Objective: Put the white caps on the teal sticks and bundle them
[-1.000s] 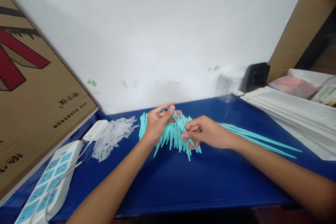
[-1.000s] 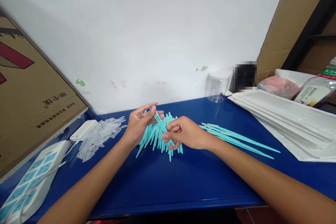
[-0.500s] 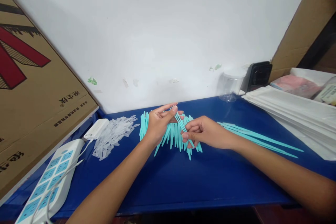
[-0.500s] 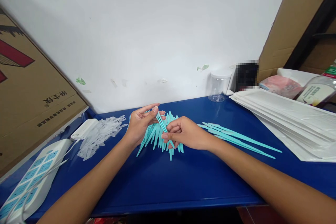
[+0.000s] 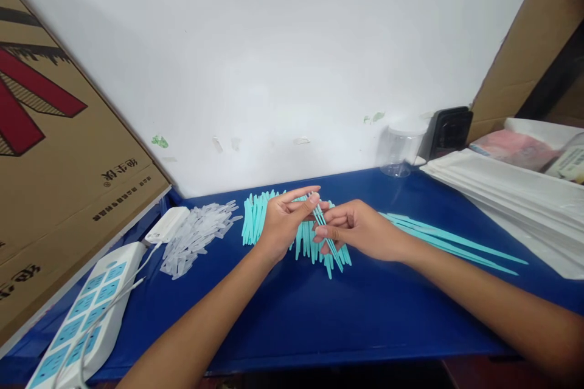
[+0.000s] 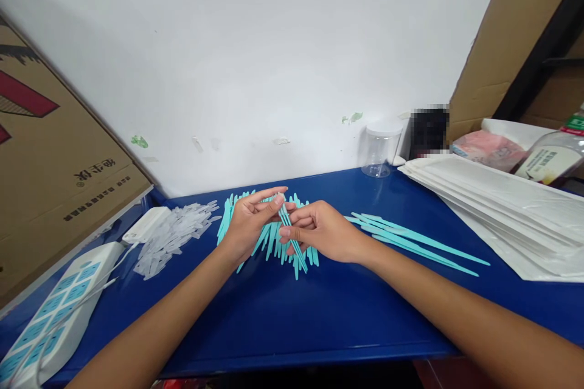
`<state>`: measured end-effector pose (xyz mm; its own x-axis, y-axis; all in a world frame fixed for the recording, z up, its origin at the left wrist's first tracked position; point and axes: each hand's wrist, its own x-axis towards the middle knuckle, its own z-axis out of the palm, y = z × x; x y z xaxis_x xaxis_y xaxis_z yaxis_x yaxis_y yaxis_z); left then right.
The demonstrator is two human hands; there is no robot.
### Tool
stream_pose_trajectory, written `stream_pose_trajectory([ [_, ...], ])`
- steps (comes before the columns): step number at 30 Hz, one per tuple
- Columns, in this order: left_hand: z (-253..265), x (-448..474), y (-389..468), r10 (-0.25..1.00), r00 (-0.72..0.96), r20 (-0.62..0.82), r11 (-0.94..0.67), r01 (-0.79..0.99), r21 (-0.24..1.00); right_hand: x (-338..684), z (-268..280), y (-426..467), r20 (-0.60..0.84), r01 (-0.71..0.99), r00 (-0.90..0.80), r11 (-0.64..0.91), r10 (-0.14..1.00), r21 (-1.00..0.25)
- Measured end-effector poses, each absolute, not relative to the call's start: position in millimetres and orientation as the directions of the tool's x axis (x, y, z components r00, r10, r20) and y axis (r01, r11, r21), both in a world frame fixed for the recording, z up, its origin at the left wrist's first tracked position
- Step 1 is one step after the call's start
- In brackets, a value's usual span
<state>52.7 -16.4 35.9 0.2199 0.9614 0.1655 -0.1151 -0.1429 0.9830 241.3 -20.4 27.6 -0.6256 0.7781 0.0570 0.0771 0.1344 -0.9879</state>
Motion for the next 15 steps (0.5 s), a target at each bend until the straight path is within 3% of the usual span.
stream_pose_trajectory([
  [6,34.3,53.1,-17.2,0.96,0.241,0.14,-0.102,-0.162,0.981,242.2,26.8,-19.7,0.091,0.123,-0.61,0.207,0.787,-0.97],
  [15,37.9,54.1,-21.4,0.956,0.204,0.211,-0.176,-0.177,0.968,243.6,28.5,-22.5,0.181,0.14,-0.555,0.305,0.812,-0.942],
])
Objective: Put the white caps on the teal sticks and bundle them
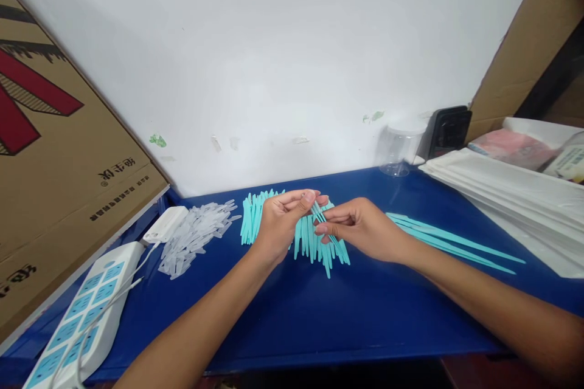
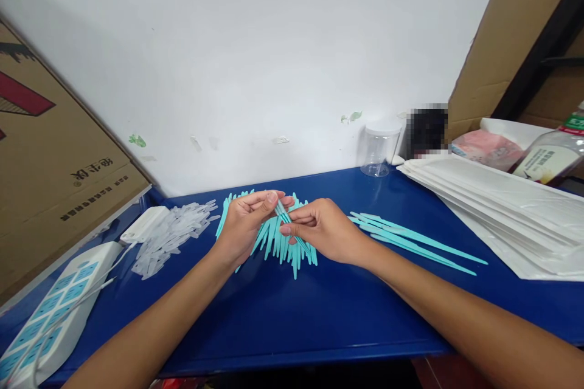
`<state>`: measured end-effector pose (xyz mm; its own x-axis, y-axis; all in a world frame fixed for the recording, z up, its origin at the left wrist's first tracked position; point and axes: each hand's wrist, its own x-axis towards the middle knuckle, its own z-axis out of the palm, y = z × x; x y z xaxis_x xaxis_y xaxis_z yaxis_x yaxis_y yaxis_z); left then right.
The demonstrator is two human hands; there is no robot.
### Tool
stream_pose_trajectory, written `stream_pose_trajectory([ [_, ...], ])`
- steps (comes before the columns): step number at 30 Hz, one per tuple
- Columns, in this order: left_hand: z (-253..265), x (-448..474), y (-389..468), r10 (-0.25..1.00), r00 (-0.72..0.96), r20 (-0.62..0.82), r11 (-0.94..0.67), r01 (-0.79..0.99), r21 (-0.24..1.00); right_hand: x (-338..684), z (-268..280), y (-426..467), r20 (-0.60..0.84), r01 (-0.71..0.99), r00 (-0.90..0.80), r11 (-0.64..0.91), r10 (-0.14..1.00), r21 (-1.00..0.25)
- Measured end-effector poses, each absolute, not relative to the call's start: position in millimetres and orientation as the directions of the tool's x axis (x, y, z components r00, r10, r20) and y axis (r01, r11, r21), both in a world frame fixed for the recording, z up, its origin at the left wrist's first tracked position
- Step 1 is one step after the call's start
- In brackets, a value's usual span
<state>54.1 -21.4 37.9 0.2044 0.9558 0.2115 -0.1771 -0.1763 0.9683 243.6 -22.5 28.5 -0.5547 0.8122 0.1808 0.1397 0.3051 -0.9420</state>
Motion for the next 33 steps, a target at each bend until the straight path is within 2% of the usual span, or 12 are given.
stream_pose_trajectory([
  [19,38.1,57.1,-21.7,0.951,0.204,0.232,-0.189,-0.208,0.96,248.3,34.7,-26.1,0.261,0.268,-0.519,0.445,0.814,-0.855],
  [22,48.8,44.0,-12.4,0.953,0.123,0.276,-0.239,-0.249,0.938,248.9,30.5,-26.4,0.266,0.292,-0.521,0.462,0.811,-0.837],
  [25,64.2,18.1,2.1,0.923,-0.041,0.384,-0.378,-0.3,0.876,248.1,26.5,-25.5,0.255,0.304,-0.533,0.464,0.807,-0.832],
  [30,62.9,-15.3,22.4,0.911,-0.101,0.4,-0.412,-0.187,0.892,246.4,28.0,-21.0,0.213,0.264,-0.507,0.386,0.835,-0.884],
  [33,58.1,-33.8,29.0,0.887,-0.107,0.449,-0.44,0.098,0.893,247.6,31.2,-17.9,0.161,0.227,-0.49,0.303,0.857,-0.926],
])
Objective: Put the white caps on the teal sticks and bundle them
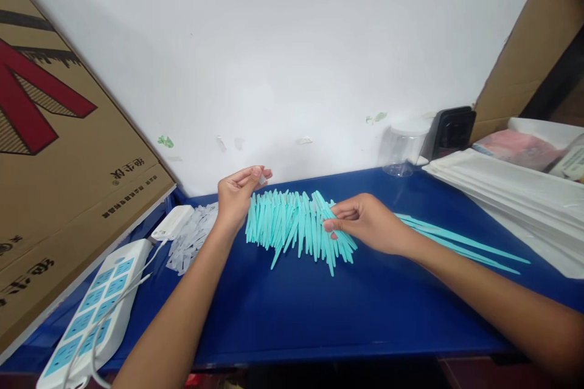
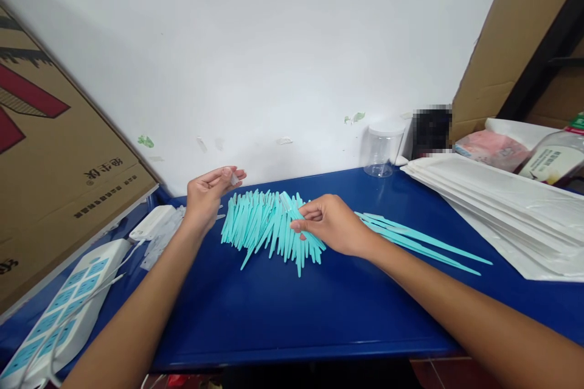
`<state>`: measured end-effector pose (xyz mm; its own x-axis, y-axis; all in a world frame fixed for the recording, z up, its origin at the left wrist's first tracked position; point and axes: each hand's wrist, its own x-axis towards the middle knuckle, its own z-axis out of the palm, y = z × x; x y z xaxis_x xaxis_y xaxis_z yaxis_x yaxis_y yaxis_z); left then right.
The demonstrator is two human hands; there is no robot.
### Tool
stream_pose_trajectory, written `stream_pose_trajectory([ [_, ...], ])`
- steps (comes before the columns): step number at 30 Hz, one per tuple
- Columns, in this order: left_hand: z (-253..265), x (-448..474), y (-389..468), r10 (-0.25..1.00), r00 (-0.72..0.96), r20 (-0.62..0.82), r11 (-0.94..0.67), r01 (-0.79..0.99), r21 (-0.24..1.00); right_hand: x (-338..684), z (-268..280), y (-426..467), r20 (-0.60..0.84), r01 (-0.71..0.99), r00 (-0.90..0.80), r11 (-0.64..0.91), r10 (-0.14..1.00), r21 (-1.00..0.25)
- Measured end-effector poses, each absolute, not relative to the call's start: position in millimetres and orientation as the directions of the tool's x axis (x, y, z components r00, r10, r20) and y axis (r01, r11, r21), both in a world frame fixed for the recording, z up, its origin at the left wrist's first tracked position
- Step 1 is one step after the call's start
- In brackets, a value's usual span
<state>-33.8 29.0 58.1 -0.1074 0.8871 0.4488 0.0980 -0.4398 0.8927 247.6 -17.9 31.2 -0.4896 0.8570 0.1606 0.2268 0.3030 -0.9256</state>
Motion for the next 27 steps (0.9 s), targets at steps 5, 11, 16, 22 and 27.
stream_pose_trajectory([
  [5,71.9,-94.5,30.0,0.851,0.038,0.523,-0.279,0.878,0.39,253.5,37.5,-13.9,0.13,0.238,-0.451,0.26,0.883,-0.936],
  [11,66.4,-144.5,30.1,0.989,-0.106,0.104,0.115,0.989,-0.091,256.4,39.3,-9.8,0.14,0.283,-0.402,0.269,0.905,-0.921],
  [16,52.6,-153.0,38.0,0.987,-0.159,0.014,0.159,0.979,-0.127,255.8,39.2,-9.9,0.136,0.314,-0.394,0.272,0.909,-0.91],
  [22,50.7,-158.2,40.7,0.984,-0.179,0.006,0.178,0.974,-0.138,256.9,35.1,-8.4,0.129,0.289,-0.403,0.26,0.906,-0.921],
  [27,50.5,-159.1,40.9,0.984,-0.18,-0.009,0.177,0.975,-0.134,256.7,35.6,-8.2,0.127,0.283,-0.403,0.256,0.906,-0.924],
])
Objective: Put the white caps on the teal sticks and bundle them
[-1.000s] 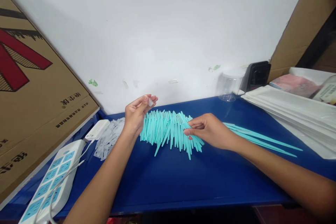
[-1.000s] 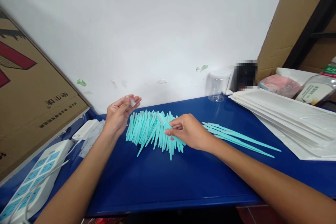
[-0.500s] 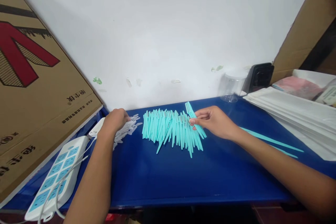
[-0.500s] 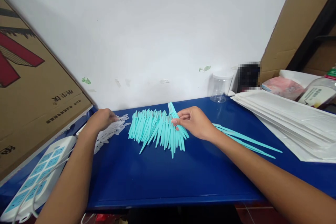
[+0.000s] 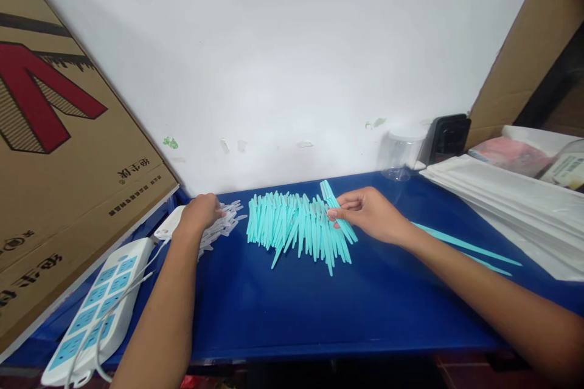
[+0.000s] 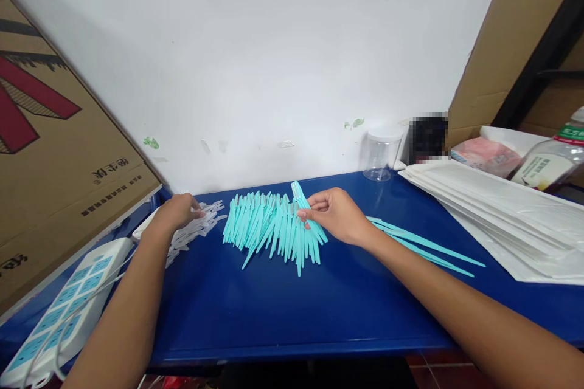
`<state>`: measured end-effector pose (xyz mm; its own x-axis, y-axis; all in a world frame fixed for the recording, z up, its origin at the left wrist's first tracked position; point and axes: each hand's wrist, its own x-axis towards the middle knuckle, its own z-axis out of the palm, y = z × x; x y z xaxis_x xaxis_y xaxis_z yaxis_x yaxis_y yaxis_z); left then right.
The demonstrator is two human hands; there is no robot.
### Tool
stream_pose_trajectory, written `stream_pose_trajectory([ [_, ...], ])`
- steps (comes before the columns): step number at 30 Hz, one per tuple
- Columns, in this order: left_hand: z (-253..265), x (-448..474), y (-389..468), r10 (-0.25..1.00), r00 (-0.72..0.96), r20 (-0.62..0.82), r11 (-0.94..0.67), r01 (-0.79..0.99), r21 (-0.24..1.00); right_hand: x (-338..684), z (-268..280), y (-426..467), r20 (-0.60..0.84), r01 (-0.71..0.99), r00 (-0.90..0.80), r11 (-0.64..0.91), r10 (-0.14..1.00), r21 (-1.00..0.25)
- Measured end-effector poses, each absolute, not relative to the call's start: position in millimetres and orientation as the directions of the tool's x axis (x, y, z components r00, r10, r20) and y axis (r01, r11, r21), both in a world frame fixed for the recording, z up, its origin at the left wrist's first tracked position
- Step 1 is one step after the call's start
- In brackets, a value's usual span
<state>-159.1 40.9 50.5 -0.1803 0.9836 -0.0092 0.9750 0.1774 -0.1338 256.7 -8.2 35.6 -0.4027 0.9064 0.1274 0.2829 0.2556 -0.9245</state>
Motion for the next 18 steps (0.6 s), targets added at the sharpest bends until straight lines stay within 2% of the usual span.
stream_pose_trajectory([
  [7,48.8,-160.9,40.7,0.983,-0.186,-0.016,0.182,0.976,-0.118,256.5,35.5,-7.7,0.129,0.279,-0.4,0.255,0.907,-0.926],
  [12,53.2,-154.5,37.2,0.985,-0.168,0.045,0.172,0.979,-0.112,256.5,35.4,-8.5,0.136,0.276,-0.391,0.257,0.91,-0.926],
  [15,53.6,-133.1,36.1,0.967,-0.054,0.248,0.071,0.995,-0.063,255.6,38.5,-10.3,0.127,0.298,-0.374,0.248,0.919,-0.922],
  [18,47.7,-90.0,30.0,0.849,0.127,0.512,-0.228,0.964,0.138,255.4,40.8,-11.3,0.096,0.301,-0.379,0.221,0.921,-0.928],
])
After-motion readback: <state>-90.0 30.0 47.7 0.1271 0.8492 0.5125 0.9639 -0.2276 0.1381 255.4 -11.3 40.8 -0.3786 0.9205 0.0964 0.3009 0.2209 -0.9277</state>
